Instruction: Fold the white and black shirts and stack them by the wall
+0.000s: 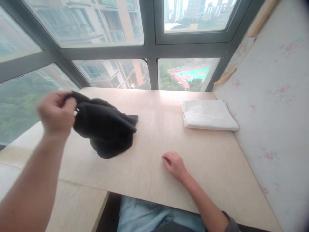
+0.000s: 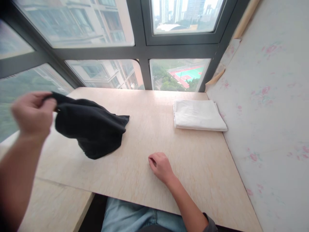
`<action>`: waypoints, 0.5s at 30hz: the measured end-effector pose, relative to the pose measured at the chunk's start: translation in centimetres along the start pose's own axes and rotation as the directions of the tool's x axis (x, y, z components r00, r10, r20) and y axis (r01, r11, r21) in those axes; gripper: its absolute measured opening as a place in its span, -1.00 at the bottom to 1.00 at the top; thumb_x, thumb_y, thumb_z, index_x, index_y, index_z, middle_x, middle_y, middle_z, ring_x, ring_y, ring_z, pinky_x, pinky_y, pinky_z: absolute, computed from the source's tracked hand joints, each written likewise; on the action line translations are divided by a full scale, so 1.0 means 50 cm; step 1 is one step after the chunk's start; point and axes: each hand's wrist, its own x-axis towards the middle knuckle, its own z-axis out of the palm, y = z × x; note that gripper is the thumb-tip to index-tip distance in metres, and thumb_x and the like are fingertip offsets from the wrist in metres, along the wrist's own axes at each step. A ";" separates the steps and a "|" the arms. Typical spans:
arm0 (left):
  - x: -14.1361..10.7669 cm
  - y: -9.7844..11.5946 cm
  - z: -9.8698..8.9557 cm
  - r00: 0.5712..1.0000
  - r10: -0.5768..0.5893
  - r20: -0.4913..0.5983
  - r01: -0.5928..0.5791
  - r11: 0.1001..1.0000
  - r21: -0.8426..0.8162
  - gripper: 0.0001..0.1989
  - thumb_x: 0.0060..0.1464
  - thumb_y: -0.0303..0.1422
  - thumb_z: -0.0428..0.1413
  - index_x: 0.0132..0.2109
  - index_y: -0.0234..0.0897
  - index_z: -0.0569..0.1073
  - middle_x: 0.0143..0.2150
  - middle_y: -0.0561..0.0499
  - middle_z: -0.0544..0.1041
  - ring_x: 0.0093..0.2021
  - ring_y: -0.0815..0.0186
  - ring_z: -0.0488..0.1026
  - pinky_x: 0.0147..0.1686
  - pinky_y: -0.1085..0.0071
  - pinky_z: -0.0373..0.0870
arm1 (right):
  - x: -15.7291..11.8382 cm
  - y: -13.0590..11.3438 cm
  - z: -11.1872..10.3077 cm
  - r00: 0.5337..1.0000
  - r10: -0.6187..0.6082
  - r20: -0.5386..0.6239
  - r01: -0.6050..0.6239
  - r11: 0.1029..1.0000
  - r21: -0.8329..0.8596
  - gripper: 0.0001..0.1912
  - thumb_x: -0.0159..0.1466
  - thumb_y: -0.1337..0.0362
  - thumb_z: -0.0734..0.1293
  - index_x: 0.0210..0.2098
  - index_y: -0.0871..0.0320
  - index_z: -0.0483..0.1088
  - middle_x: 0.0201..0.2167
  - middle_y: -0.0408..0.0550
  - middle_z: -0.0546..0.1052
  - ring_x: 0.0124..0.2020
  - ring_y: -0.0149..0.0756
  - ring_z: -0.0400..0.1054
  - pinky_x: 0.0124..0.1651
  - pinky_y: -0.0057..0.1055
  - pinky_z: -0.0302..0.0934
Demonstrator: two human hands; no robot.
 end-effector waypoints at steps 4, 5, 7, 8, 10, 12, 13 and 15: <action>-0.224 -0.003 0.095 0.943 0.029 0.332 -0.072 0.991 0.115 -0.68 0.18 -0.40 -0.02 -0.03 -0.33 0.56 -0.08 -0.12 0.62 -0.13 0.17 0.53 -0.12 0.29 0.44 | 0.007 0.002 -0.016 0.987 0.159 0.010 -0.157 0.965 0.209 -0.79 0.34 0.20 0.24 -0.31 0.11 0.48 -0.37 -0.06 0.58 -0.32 -0.27 0.45 -0.17 -0.32 0.30; -0.269 -0.007 0.111 0.918 0.051 0.392 -0.098 0.990 0.100 -0.70 0.14 -0.41 0.00 -0.09 -0.29 0.58 -0.13 -0.10 0.63 -0.17 0.17 0.54 -0.18 0.32 0.45 | 0.014 0.009 -0.029 0.978 0.207 0.010 -0.202 0.939 0.277 -0.78 0.34 0.17 0.25 -0.28 0.11 0.49 -0.37 -0.05 0.59 -0.31 -0.27 0.47 -0.18 -0.33 0.33; -0.329 -0.018 0.126 0.895 0.056 0.443 -0.109 0.989 0.095 -0.67 0.14 -0.44 -0.05 -0.09 -0.31 0.58 -0.11 -0.16 0.62 -0.16 0.13 0.54 -0.16 0.27 0.46 | 0.036 0.035 -0.073 0.958 0.280 -0.058 -0.245 0.908 0.339 -0.74 0.33 0.12 0.25 -0.23 0.12 0.50 -0.34 -0.04 0.61 -0.28 -0.24 0.51 -0.13 -0.31 0.37; -0.344 -0.024 0.126 0.895 0.055 0.442 -0.109 0.989 0.098 -0.67 0.15 -0.44 -0.06 -0.08 -0.32 0.57 -0.10 -0.18 0.61 -0.14 0.11 0.54 -0.13 0.25 0.45 | 0.053 0.055 -0.103 0.946 0.295 -0.132 -0.242 0.917 0.318 -0.73 0.32 0.12 0.24 -0.21 0.13 0.50 -0.31 -0.02 0.62 -0.24 -0.22 0.52 -0.08 -0.28 0.37; -0.353 -0.029 0.116 0.929 0.058 0.365 -0.103 0.989 0.105 -0.68 0.16 -0.41 -0.04 -0.07 -0.34 0.55 -0.07 -0.21 0.60 -0.09 0.07 0.53 -0.06 0.18 0.44 | 0.095 0.103 -0.176 0.910 0.269 -0.316 -0.225 0.960 0.169 -0.71 0.31 0.14 0.21 -0.18 0.14 0.51 -0.22 0.03 0.62 -0.16 -0.18 0.51 0.01 -0.21 0.35; -0.352 -0.018 0.102 0.971 0.093 0.221 -0.114 0.990 0.084 -0.72 0.14 -0.41 0.01 -0.06 -0.33 0.54 -0.03 -0.18 0.60 -0.04 0.06 0.52 0.00 0.16 0.42 | 0.145 0.157 -0.254 0.875 0.194 -0.445 -0.238 0.970 -0.046 -0.68 0.30 0.22 0.18 -0.13 0.18 0.51 -0.10 0.10 0.59 -0.05 -0.14 0.47 0.09 -0.16 0.31; -0.356 -0.004 0.097 0.983 0.113 0.143 -0.124 0.990 0.069 -0.72 0.13 -0.43 0.04 -0.05 -0.32 0.54 -0.01 -0.16 0.59 -0.03 0.05 0.52 0.03 0.13 0.40 | 0.171 0.182 -0.291 0.864 0.161 -0.476 -0.258 0.955 -0.146 -0.65 0.28 0.28 0.16 -0.08 0.21 0.50 -0.05 0.14 0.57 0.00 -0.12 0.45 0.12 -0.14 0.30; -0.375 0.042 0.093 0.984 0.165 0.070 -0.167 0.986 0.026 -0.71 0.09 -0.46 0.09 -0.03 -0.27 0.53 0.01 -0.12 0.59 -0.02 0.04 0.51 0.06 0.09 0.34 | 0.221 0.227 -0.350 0.887 0.108 -0.449 -0.280 0.899 -0.336 -0.55 0.21 0.39 0.16 0.05 0.27 0.45 0.09 0.18 0.50 0.15 -0.10 0.35 0.25 -0.12 0.19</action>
